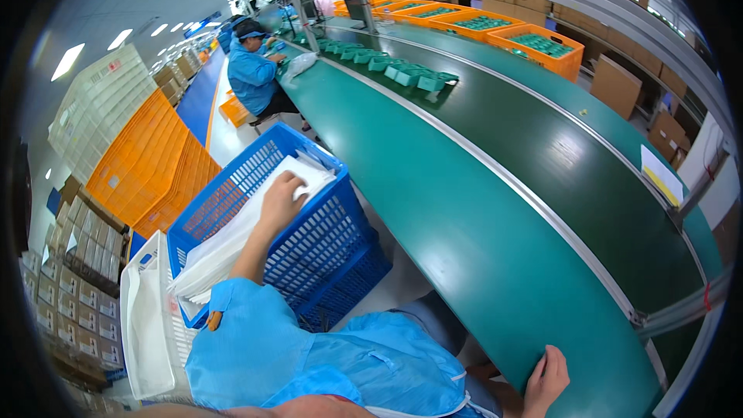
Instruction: Picking electronic housings from a conveyor belt, inspecting them, and placing them into storage crates.
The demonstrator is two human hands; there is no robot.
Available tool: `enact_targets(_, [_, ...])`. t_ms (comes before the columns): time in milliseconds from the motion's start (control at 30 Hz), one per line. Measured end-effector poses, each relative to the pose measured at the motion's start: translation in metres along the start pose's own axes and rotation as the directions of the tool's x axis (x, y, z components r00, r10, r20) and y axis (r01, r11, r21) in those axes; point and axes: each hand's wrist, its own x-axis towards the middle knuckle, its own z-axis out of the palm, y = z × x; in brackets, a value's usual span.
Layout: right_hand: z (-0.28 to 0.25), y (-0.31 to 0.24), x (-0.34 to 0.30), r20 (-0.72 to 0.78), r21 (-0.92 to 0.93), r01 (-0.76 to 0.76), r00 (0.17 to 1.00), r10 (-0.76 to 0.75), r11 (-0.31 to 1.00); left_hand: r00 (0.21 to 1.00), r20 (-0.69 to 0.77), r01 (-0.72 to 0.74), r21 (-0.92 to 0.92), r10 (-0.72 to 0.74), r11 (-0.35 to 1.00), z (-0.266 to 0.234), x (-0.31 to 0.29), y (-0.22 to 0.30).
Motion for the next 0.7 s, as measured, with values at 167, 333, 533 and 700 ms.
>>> enact_targets(167, [0.018,0.007,0.011,0.141,-0.066,0.047,0.989,-0.038,0.997,0.93,0.232,0.237,0.218,-0.286,0.947,0.008,-0.037,-0.11])
enact_targets(333, [0.024,0.03,-0.001,0.066,-0.027,-0.011,0.998,0.013,1.0,0.886,0.261,0.381,0.059,-0.383,0.923,0.012,-0.046,-0.175])
enact_targets(533, [0.014,0.02,-0.005,0.112,-0.128,0.015,0.994,-0.001,0.992,0.909,0.224,0.381,-0.112,-0.35,0.918,-0.011,-0.02,-0.143])
enact_targets(700, [0.011,0.019,-0.006,0.147,-0.105,-0.019,0.988,0.035,0.994,0.921,0.235,0.354,-0.17,-0.311,0.92,0.01,-0.017,-0.129])
